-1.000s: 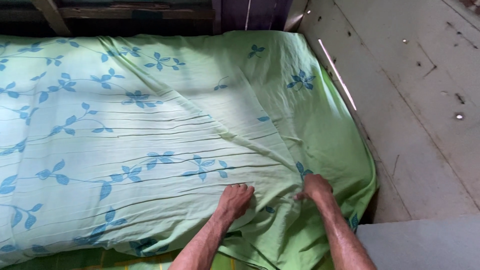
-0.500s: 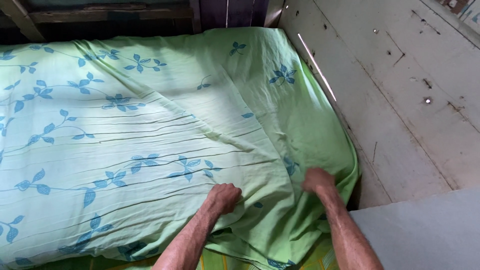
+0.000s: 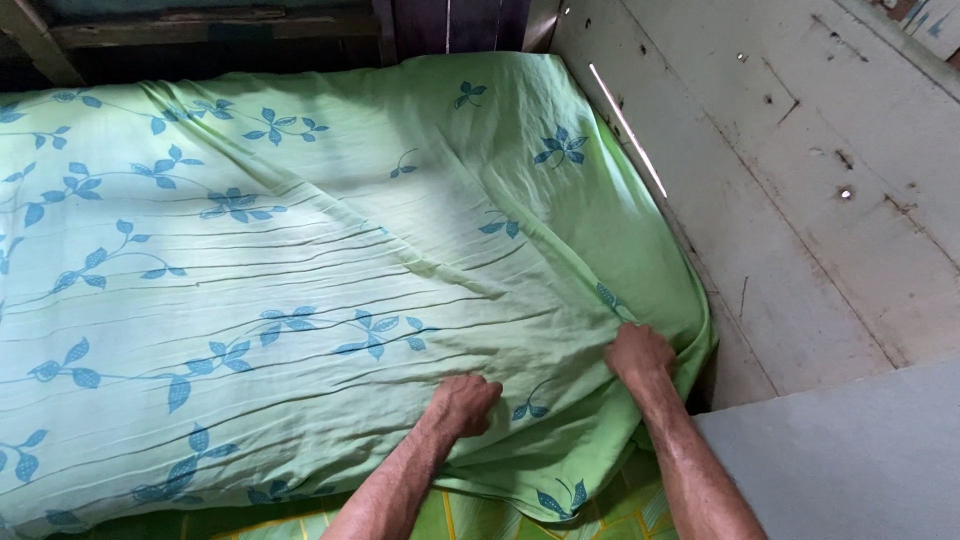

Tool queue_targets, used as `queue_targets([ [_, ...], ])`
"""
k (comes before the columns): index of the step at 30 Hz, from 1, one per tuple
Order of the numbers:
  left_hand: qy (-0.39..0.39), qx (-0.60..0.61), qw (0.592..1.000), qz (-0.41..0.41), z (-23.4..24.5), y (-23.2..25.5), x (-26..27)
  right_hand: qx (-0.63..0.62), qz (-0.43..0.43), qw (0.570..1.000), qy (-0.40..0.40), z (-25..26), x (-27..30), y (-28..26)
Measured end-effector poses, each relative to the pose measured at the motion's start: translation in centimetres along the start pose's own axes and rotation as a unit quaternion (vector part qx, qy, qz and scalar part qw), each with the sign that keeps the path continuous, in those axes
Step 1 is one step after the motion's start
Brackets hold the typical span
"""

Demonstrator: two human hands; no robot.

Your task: Smooth and tuck a bedsheet onto a mattress

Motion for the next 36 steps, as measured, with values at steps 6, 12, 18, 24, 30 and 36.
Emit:
queue_targets([
  [6, -0.141, 0.033, 0.989, 0.019, -10.4, -2.0, -2.3, -0.151, 0.072, 0.913, -0.372, -6.8, 5.7, -6.8],
  [12, -0.172, 0.028, 0.982, 0.079, -13.1, -0.6, -0.8, -0.407, -0.05, 0.821, -0.396, -21.3, 5.4, -7.1],
  [18, -0.168, 0.016, 0.978, 0.119, -13.8, 1.0, 0.6, -0.804, -0.24, 0.492, -0.233, -21.2, 7.3, -9.8],
  [24, -0.071, 0.023, 0.994, 0.084, -13.6, 0.7, 1.4, -0.924, -0.144, 0.33, -0.131, -19.9, 5.8, -12.4],
  [30, -0.104, 0.076, 0.987, 0.099, -13.1, -3.6, 2.0, -0.938, -0.118, 0.311, -0.1, -10.8, 8.1, -14.2],
  [36, -0.165, 0.03, 0.985, 0.026, -11.6, -2.0, 3.4, -0.937, -0.086, 0.321, -0.107, -12.2, 8.6, -14.0],
])
Point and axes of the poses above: each hand's wrist, its own x-axis away from the middle knuckle, its own z-axis out of the back of the hand, y = z × x, the point moved 8 cm from there along -x, towards the middle knuckle
